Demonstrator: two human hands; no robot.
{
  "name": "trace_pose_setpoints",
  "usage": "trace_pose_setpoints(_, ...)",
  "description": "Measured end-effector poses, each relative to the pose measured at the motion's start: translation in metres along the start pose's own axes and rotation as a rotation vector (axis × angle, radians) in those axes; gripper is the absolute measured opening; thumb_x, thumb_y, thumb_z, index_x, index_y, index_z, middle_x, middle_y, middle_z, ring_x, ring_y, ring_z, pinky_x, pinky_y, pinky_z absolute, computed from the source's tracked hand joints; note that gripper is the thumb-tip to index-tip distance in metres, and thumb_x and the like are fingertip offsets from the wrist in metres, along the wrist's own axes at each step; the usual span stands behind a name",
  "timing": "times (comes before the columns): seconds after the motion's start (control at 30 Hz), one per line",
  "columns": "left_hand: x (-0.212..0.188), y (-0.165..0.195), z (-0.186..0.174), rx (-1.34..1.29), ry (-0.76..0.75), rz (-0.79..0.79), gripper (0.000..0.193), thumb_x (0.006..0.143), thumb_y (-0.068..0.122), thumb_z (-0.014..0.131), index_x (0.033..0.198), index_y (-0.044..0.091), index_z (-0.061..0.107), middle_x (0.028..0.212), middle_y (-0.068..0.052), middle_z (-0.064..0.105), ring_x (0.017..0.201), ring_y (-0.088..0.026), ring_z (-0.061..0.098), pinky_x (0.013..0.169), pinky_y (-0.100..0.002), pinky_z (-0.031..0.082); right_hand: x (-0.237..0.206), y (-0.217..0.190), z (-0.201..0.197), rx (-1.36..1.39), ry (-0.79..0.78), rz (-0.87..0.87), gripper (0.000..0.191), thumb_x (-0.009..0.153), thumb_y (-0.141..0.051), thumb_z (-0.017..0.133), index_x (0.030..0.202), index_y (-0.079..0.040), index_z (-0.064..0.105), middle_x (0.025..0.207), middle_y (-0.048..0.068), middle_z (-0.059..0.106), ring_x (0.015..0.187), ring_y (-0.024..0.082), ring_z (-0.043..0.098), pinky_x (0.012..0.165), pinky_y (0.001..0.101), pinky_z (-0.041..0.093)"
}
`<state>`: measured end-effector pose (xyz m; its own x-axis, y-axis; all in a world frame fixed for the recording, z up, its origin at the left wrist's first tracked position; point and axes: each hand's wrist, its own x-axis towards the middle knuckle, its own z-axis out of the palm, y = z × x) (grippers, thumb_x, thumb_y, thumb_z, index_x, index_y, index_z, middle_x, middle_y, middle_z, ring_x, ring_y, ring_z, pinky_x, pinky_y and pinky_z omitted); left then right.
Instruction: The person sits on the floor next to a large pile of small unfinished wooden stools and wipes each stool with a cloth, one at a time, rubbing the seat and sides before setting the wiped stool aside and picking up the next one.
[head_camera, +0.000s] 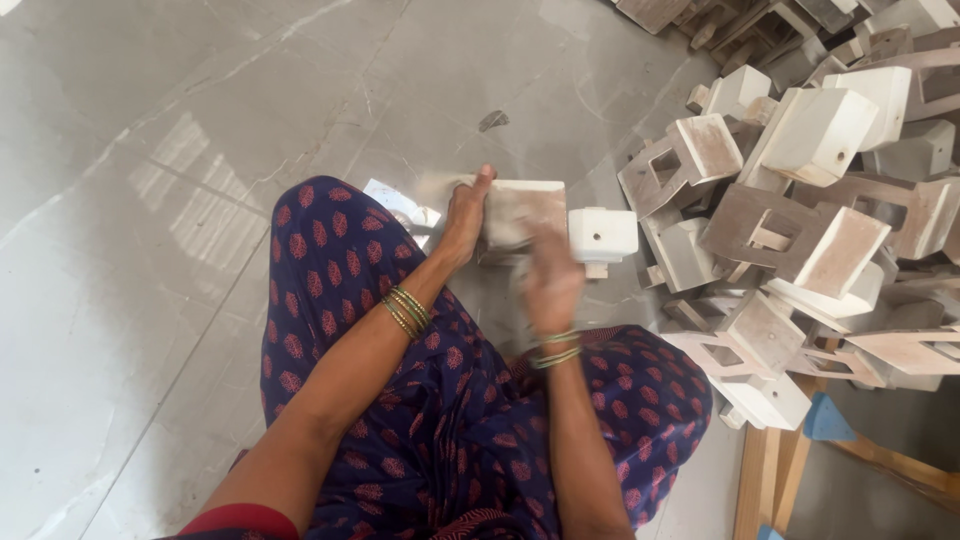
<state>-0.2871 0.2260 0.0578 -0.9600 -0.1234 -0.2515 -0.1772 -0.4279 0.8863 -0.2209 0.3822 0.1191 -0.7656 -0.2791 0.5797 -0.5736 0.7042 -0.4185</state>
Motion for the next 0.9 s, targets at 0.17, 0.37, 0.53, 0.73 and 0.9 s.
trace_pose_setpoints(0.17, -0.001, -0.002, 0.008, 0.400, -0.006, 0.251, 0.082, 0.094, 0.064, 0.061, 0.119, -0.014, 0.062, 0.097, -0.019, 0.068, 0.091, -0.026, 0.064, 0.080, -0.041, 0.053, 0.038, 0.063, -0.013, 0.156, 0.160, 0.589, 0.031, 0.097, 0.000, 0.057, 0.125, -0.001, 0.071, 0.107, 0.017, 0.078, 0.088, 0.017, 0.072, 0.082, 0.0333, 0.059)
trace_pose_setpoints(0.37, -0.002, 0.019, 0.005, 0.637, 0.019, -0.038, 0.083, 0.097, 0.069, 0.043, 0.123, -0.008, 0.057, 0.077, -0.024, 0.066, 0.072, -0.033, 0.069, 0.067, -0.050, 0.051, 0.010, 0.091, 0.015, 0.208, 0.039, 0.424, 0.027, 0.098, -0.005, 0.061, 0.122, 0.005, 0.070, 0.100, 0.016, 0.076, 0.087, 0.022, 0.070, 0.081, 0.0368, 0.057)
trace_pose_setpoints(0.53, -0.028, 0.038, 0.006, 0.978, 0.284, 0.350, 0.084, 0.098, 0.063, 0.050, 0.140, -0.009, 0.048, 0.112, -0.029, 0.062, 0.104, -0.043, 0.061, 0.090, -0.056, 0.046, -0.035, 0.143, -0.057, -0.023, 0.432, 0.408, 0.021, 0.098, -0.002, 0.058, 0.113, 0.004, 0.071, 0.099, 0.014, 0.070, 0.092, 0.024, 0.065, 0.080, 0.0355, 0.053)
trace_pose_setpoints(0.73, -0.049, 0.051, 0.030, 1.279, -0.076, 0.878, 0.096, 0.085, 0.062, 0.064, 0.148, -0.006, 0.043, 0.148, -0.026, 0.045, 0.143, -0.041, 0.037, 0.121, -0.058, 0.023, -0.013, 0.172, -0.051, 0.022, 0.300, 0.392, 0.031, 0.105, -0.010, 0.054, 0.131, 0.004, 0.064, 0.118, 0.017, 0.072, 0.105, 0.027, 0.071, 0.093, 0.0358, 0.058)
trace_pose_setpoints(0.9, -0.055, 0.060, 0.040, 1.423, -0.311, 0.712, 0.115, 0.080, 0.072, 0.074, 0.152, -0.008, 0.034, 0.149, -0.026, 0.042, 0.140, -0.042, 0.037, 0.117, -0.066, 0.021, -0.015, 0.131, 0.012, -0.428, -0.095, -0.004, 0.055, 0.082, -0.003, 0.060, 0.137, -0.006, 0.065, 0.134, 0.025, 0.062, 0.130, 0.044, 0.057, 0.115, 0.0519, 0.038)
